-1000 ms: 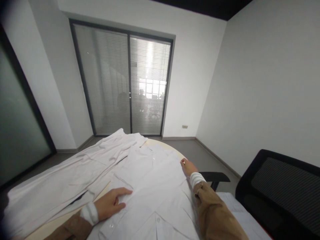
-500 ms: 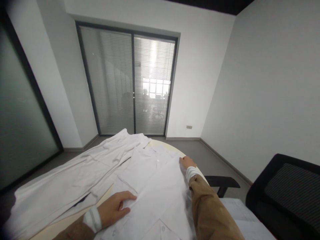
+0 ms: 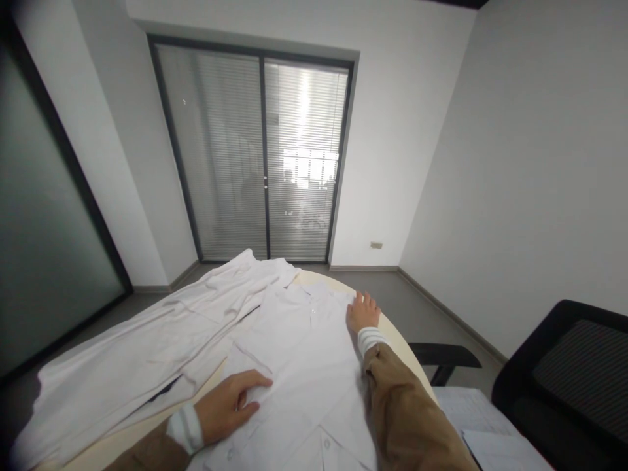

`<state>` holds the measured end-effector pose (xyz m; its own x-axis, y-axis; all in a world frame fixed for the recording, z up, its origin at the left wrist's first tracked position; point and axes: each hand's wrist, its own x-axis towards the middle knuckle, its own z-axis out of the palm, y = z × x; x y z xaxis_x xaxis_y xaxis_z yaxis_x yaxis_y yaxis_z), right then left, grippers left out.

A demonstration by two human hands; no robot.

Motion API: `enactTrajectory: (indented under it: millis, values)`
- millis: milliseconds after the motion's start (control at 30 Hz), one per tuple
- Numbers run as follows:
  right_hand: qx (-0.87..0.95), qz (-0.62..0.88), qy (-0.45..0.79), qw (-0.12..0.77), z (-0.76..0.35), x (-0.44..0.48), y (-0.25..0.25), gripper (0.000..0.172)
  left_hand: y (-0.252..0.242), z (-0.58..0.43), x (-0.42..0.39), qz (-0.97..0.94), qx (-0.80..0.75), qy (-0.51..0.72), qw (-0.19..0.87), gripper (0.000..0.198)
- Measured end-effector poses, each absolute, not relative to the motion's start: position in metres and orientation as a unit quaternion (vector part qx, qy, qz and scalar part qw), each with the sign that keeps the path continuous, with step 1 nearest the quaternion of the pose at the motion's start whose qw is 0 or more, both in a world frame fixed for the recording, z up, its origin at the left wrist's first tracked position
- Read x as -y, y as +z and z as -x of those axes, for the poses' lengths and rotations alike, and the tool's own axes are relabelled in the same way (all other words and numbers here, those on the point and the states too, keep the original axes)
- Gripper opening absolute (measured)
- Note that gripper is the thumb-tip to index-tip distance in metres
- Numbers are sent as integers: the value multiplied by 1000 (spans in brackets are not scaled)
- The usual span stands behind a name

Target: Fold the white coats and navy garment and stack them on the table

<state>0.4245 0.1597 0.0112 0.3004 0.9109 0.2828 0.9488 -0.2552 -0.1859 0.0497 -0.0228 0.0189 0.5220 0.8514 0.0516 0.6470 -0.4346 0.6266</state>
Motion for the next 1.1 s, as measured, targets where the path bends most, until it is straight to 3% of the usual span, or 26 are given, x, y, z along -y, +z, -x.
enactTrajectory:
  millis: [267,500,700,1100]
  values:
    - [633,771,49,49,-407,-131,-10,76,21,-49,21,-848,-434,183,241,39]
    - [624,780,17,48,-389,-115,10,75,22,-48,23,-858,-423,199,214,33]
    - [629,767,100,73,-340,-94,4,86,18,-45,20,-850,-429,202,230,38]
    - [661,735,83,126,-343,-81,5,65,12,-43,16,-841,-411,263,235,30]
